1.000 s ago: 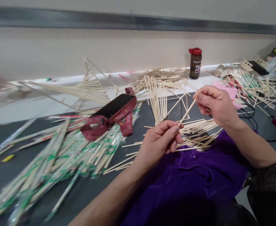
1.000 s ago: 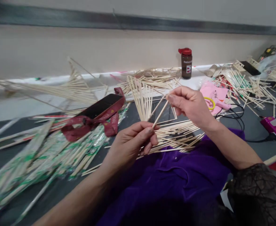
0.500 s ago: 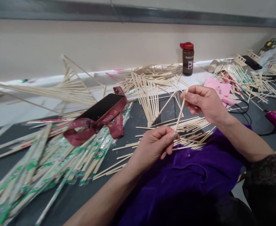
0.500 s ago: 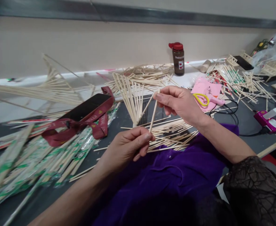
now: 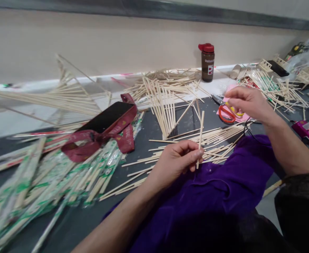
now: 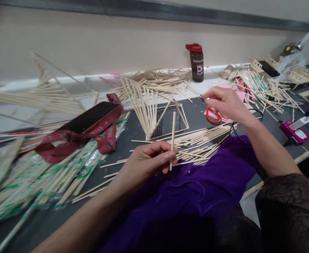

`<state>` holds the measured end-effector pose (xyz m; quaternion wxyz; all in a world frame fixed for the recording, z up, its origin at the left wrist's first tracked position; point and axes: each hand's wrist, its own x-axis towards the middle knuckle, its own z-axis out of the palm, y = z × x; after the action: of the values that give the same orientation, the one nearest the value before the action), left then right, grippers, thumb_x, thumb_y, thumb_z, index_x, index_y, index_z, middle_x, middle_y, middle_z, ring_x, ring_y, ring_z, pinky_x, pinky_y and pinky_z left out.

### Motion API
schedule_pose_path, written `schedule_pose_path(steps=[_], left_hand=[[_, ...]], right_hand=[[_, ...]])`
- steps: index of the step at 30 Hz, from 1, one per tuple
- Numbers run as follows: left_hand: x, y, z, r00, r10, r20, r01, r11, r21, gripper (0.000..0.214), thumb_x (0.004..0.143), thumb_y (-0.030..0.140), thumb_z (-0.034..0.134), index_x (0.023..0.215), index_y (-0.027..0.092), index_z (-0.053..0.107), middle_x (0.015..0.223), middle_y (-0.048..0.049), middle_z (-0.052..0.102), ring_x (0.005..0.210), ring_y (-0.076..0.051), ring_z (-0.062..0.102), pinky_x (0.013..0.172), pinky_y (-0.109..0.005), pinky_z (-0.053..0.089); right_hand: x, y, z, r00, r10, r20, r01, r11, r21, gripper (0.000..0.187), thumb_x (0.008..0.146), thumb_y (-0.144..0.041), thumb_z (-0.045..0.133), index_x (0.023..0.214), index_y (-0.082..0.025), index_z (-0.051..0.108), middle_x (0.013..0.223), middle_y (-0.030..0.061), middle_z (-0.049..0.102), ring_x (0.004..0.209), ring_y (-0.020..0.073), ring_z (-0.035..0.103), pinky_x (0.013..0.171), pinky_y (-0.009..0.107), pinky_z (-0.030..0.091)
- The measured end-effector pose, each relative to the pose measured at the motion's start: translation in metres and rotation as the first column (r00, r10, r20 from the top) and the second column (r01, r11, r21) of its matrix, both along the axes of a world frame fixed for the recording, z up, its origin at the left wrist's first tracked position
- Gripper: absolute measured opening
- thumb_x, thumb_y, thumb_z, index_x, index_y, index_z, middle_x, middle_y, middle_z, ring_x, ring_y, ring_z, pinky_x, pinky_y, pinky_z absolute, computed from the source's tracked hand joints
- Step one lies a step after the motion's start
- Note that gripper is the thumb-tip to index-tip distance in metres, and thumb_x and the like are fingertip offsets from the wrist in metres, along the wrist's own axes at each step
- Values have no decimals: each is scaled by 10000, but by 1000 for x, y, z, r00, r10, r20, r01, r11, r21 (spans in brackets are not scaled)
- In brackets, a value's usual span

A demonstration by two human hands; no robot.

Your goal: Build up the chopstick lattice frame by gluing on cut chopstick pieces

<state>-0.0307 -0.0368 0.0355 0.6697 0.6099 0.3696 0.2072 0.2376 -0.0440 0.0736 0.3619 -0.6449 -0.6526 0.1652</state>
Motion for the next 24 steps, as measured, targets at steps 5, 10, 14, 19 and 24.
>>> schedule_pose_path(steps=[5,10,14,19,24], left_hand=[[3,0,-8,999,-41,2,41,999,-12,202,748,357,691,707,169,628,566,5,600,428,-68,457,390,-180,272],[6,0,-12,999,-42,-28,41,999,-20,230,741,380,696,719,162,626,596,3,616,431,-63,457,395,-177,266],[7,-2,-15,998,-40,-50,38,999,-30,268,721,411,711,710,157,625,622,-1,633,434,-63,460,401,-177,267],[8,-1,-19,998,-27,-50,25,999,-43,289,701,431,721,717,157,632,615,-2,631,432,-69,457,398,-182,262],[8,0,-18,999,-18,-48,15,999,-52,286,693,423,721,719,155,621,611,-5,628,430,-70,455,396,-179,255]], right_hand=[[99,10,-35,703,-150,695,377,907,-186,378,790,-367,594,1067,-125,684,1058,184,652,931,292,602,747,418,453],[117,13,-62,636,-45,771,440,842,-313,464,878,-436,459,1188,-134,627,1145,202,612,946,296,592,732,409,450],[110,12,-51,568,-100,817,431,881,-193,432,833,-366,536,1189,-135,619,1123,205,605,945,306,587,735,408,436],[113,4,-15,464,-407,787,463,868,176,380,810,-171,485,1146,-39,603,1157,268,560,1030,346,545,798,451,392],[100,7,6,916,-402,15,399,913,80,326,754,-307,535,1028,-146,605,963,134,637,758,187,570,615,305,424]])
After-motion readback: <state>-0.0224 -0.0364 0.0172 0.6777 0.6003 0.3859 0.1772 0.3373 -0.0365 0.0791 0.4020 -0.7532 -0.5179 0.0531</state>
